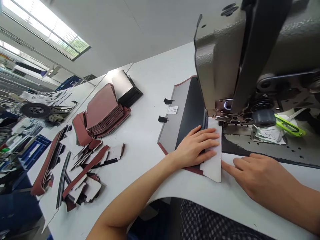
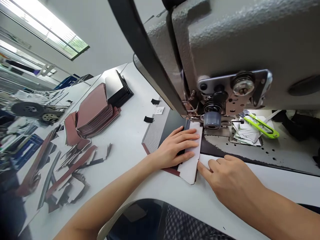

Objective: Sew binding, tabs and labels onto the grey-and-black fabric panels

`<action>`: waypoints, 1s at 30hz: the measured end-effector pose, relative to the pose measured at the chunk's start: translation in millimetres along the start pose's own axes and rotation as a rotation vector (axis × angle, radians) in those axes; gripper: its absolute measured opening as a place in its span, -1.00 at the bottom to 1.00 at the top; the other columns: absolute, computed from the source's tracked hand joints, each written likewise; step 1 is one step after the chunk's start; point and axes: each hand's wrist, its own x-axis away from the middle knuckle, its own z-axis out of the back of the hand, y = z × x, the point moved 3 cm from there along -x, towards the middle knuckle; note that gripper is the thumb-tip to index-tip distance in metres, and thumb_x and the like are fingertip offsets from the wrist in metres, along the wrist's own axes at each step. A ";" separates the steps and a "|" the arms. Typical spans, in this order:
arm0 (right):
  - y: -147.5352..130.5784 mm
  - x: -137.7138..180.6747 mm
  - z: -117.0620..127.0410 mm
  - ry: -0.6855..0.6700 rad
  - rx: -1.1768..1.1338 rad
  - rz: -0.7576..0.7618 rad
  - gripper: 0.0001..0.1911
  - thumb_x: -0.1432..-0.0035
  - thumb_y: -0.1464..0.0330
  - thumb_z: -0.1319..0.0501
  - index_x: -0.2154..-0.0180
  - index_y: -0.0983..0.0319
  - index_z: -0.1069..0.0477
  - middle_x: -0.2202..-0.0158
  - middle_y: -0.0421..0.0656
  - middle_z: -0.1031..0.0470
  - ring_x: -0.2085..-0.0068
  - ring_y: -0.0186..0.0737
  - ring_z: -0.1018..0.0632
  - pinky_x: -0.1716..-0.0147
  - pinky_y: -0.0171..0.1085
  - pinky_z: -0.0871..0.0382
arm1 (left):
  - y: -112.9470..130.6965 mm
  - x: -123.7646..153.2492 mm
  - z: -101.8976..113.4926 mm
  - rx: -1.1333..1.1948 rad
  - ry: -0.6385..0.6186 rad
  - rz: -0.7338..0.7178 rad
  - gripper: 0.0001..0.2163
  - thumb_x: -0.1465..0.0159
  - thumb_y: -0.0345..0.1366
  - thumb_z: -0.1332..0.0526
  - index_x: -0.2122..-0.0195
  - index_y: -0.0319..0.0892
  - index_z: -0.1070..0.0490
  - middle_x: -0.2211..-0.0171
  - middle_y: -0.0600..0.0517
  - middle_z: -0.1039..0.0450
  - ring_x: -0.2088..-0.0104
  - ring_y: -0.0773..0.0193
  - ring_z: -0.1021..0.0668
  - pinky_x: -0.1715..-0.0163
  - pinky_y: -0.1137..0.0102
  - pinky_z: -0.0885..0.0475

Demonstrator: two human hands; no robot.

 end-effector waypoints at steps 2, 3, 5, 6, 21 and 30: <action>6.7 -4.2 -0.3 0.004 0.005 -0.015 -0.61 -0.06 0.64 -0.05 0.15 0.23 -0.48 0.55 -0.28 -0.28 0.59 -0.30 -0.27 0.46 -0.20 -0.03 | -6.8 -6.4 1.0 -0.003 -0.005 0.007 -0.73 -0.49 -0.15 -0.07 -0.08 -0.09 -0.44 -0.25 -0.02 -0.44 -0.37 0.18 -0.33 -0.44 0.15 0.00; 10.0 -6.3 -0.3 0.002 0.009 -0.022 -0.62 -0.07 0.64 -0.05 0.17 0.23 -0.48 0.56 -0.28 -0.28 0.59 -0.30 -0.27 0.46 -0.20 -0.03 | -9.9 -9.5 1.8 -0.002 -0.006 0.010 -0.73 -0.49 -0.15 -0.07 -0.08 -0.08 -0.45 -0.25 -0.02 -0.43 -0.37 0.18 -0.33 -0.44 0.15 -0.01; 15.3 -10.1 0.0 -0.009 0.024 -0.032 -0.63 -0.09 0.65 -0.04 0.20 0.22 -0.49 0.56 -0.27 -0.28 0.59 -0.29 -0.26 0.44 -0.20 -0.03 | -15.3 -15.3 3.8 0.004 -0.004 0.012 -0.74 -0.49 -0.16 -0.07 -0.06 -0.08 -0.46 -0.24 -0.04 -0.43 -0.36 0.17 -0.35 -0.43 0.15 -0.04; 17.2 -11.5 0.2 -0.014 0.036 -0.039 -0.62 -0.09 0.65 -0.03 0.19 0.21 -0.49 0.56 -0.27 -0.28 0.59 -0.29 -0.26 0.44 -0.20 -0.03 | -17.4 -17.8 4.9 0.005 -0.001 0.009 -0.75 -0.49 -0.17 -0.08 -0.05 -0.08 -0.47 -0.23 -0.04 -0.44 -0.35 0.17 -0.36 -0.41 0.15 -0.06; 2.8 0.5 -6.1 0.027 0.028 -0.024 -0.58 -0.16 0.64 -0.02 0.02 0.31 -0.47 0.53 -0.26 -0.34 0.57 -0.32 -0.33 0.47 -0.24 -0.08 | 1.8 8.5 3.2 -0.020 0.095 -0.139 -0.78 -0.44 -0.35 -0.10 -0.02 -0.11 -0.49 -0.09 -0.03 -0.57 -0.25 0.20 -0.47 -0.32 0.19 -0.23; 10.2 -6.1 -4.6 0.036 0.066 -0.024 -0.58 -0.21 0.63 -0.02 0.04 0.28 -0.53 0.56 -0.28 -0.31 0.58 -0.32 -0.35 0.47 -0.24 -0.10 | -8.0 1.3 -1.0 0.013 0.100 -0.104 -0.75 -0.48 -0.33 -0.05 -0.02 -0.08 -0.50 -0.09 0.02 -0.58 -0.26 0.26 -0.47 -0.37 0.24 -0.15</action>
